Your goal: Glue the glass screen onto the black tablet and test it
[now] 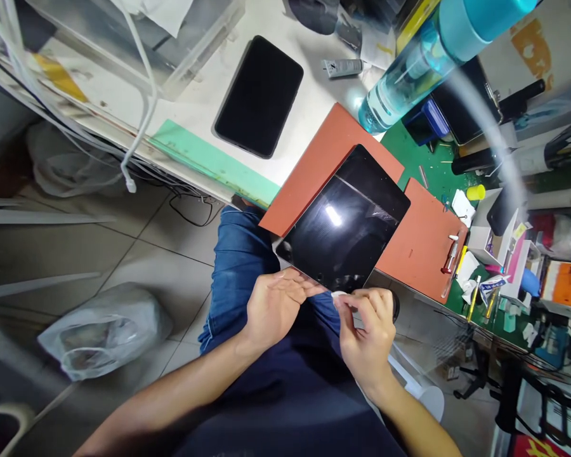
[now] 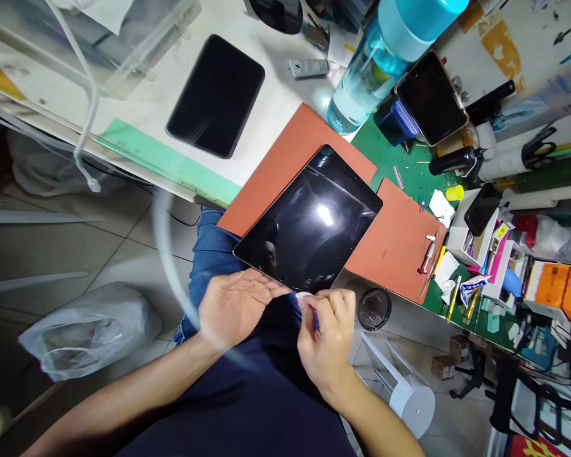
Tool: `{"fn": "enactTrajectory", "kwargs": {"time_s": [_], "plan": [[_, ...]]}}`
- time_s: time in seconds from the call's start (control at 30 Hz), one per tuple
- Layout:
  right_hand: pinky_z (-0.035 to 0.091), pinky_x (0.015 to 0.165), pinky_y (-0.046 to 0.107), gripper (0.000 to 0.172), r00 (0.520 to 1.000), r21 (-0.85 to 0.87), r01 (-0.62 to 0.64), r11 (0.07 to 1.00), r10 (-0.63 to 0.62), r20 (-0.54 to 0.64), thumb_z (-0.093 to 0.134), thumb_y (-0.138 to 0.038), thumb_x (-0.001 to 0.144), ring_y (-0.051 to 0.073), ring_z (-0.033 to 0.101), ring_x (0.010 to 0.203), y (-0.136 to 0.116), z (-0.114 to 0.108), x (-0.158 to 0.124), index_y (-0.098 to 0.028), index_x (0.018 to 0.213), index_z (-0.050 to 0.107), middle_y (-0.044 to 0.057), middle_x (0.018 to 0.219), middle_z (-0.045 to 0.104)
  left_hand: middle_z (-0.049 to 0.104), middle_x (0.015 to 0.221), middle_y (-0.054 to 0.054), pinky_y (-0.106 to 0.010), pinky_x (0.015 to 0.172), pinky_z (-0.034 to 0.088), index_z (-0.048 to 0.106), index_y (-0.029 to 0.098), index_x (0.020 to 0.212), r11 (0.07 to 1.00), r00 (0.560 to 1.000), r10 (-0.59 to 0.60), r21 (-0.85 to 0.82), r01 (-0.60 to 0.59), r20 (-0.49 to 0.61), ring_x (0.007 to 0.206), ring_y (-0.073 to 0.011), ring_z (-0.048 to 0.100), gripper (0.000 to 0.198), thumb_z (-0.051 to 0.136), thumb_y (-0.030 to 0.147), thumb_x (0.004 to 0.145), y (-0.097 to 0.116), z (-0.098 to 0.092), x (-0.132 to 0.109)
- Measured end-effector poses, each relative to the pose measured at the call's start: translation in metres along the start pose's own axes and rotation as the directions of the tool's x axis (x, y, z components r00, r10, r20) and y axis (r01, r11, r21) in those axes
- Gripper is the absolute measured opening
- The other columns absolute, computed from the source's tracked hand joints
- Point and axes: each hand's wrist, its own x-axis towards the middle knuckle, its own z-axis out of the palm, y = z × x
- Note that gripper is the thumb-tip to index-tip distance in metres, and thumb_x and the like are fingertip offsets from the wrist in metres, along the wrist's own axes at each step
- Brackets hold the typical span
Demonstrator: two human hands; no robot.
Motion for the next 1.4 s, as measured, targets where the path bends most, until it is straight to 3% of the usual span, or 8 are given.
{"fn": "enactTrajectory", "kwargs": {"time_s": [0.17, 0.33, 0.53, 0.7, 0.9, 1.07, 1.27, 1.4], "plan": [[0.052, 0.078, 0.043, 0.021, 0.997, 0.082, 0.076, 0.994, -0.077, 0.008, 0.066, -0.005, 0.1, 0.024, 0.059, 0.089, -0.009, 0.013, 0.012, -0.025, 0.1, 0.071, 0.006, 0.092, 0.069, 0.078, 0.081, -0.01, -0.041, 0.082, 0.062, 0.083, 0.015, 0.078, 0.999, 1.0, 0.023, 0.05, -0.023, -0.001, 0.082, -0.0265, 0.074, 0.032, 0.072, 0.045, 0.078, 0.001, 0.002, 0.0], [0.049, 0.077, 0.041, 0.022, 0.999, 0.01, -0.033, 0.999, 0.033, 0.001, 0.068, -0.004, 0.099, 0.024, 0.056, 0.087, 0.003, -0.004, -0.006, -0.026, 0.101, 0.07, 0.004, 0.088, 0.066, 0.079, 0.079, -0.009, -0.047, 0.089, 0.064, 0.083, 0.018, 0.076, 0.999, 1.0, 0.009, 0.031, -0.008, -0.003, 0.084, -0.0279, 0.076, 0.029, 0.072, 0.045, 0.08, 0.0, 0.002, -0.001], [0.05, 0.08, 0.042, 0.023, 1.0, 0.075, 0.027, 0.997, -0.027, -0.008, 0.067, -0.001, 0.097, 0.024, 0.056, 0.089, 0.0, 0.003, -0.001, -0.024, 0.1, 0.07, 0.005, 0.091, 0.068, 0.079, 0.076, -0.009, -0.04, 0.082, 0.065, 0.084, 0.016, 0.075, 0.994, 0.998, 0.054, 0.093, -0.051, -0.032, 0.078, -0.0243, 0.075, 0.029, 0.074, 0.043, 0.078, 0.002, 0.004, -0.001], [0.048, 0.079, 0.039, 0.023, 0.998, 0.012, -0.056, 0.998, 0.057, -0.021, 0.07, 0.0, 0.096, 0.022, 0.054, 0.088, 0.004, -0.006, -0.007, -0.024, 0.098, 0.07, 0.003, 0.086, 0.066, 0.08, 0.075, -0.01, -0.047, 0.085, 0.067, 0.083, 0.018, 0.072, 0.996, 0.998, 0.048, 0.08, -0.045, -0.035, 0.08, -0.0288, 0.078, 0.028, 0.076, 0.045, 0.076, 0.002, 0.006, 0.0], [0.049, 0.081, 0.04, 0.021, 0.999, 0.113, 0.039, 0.993, -0.038, -0.018, 0.067, 0.0, 0.097, 0.022, 0.054, 0.09, -0.003, 0.008, 0.004, -0.022, 0.098, 0.069, 0.005, 0.091, 0.067, 0.079, 0.075, -0.012, -0.035, 0.076, 0.065, 0.084, 0.013, 0.075, 0.988, 0.994, 0.1, 0.123, -0.094, -0.037, 0.074, -0.0244, 0.076, 0.033, 0.077, 0.045, 0.075, 0.0, 0.003, 0.002], [0.048, 0.079, 0.039, 0.023, 0.998, 0.035, -0.053, 0.998, 0.053, -0.02, 0.069, 0.0, 0.096, 0.022, 0.054, 0.088, 0.006, -0.008, -0.009, -0.023, 0.099, 0.068, 0.004, 0.088, 0.066, 0.08, 0.076, -0.014, -0.046, 0.083, 0.067, 0.082, 0.014, 0.072, 0.99, 0.995, 0.081, 0.125, -0.073, -0.064, 0.08, -0.0314, 0.079, 0.032, 0.075, 0.045, 0.077, 0.0, 0.004, 0.0], [0.051, 0.079, 0.04, 0.021, 0.999, 0.065, 0.032, 0.997, -0.031, -0.023, 0.067, -0.001, 0.097, 0.023, 0.055, 0.088, 0.002, 0.0, -0.004, -0.022, 0.097, 0.068, 0.006, 0.091, 0.067, 0.079, 0.075, -0.013, -0.038, 0.078, 0.067, 0.082, 0.012, 0.073, 0.989, 0.993, 0.094, 0.121, -0.086, -0.066, 0.076, -0.0266, 0.078, 0.031, 0.074, 0.041, 0.076, 0.002, 0.005, 0.001], [0.05, 0.079, 0.04, 0.024, 0.998, 0.026, -0.046, 0.999, 0.047, -0.041, 0.066, 0.001, 0.096, 0.023, 0.054, 0.088, 0.006, -0.006, -0.011, -0.023, 0.099, 0.069, 0.005, 0.089, 0.067, 0.079, 0.073, -0.013, -0.043, 0.079, 0.068, 0.081, 0.014, 0.069, 0.991, 0.996, 0.07, 0.116, -0.063, -0.057, 0.076, -0.0293, 0.079, 0.031, 0.076, 0.044, 0.075, 0.003, 0.006, 0.001]]}}
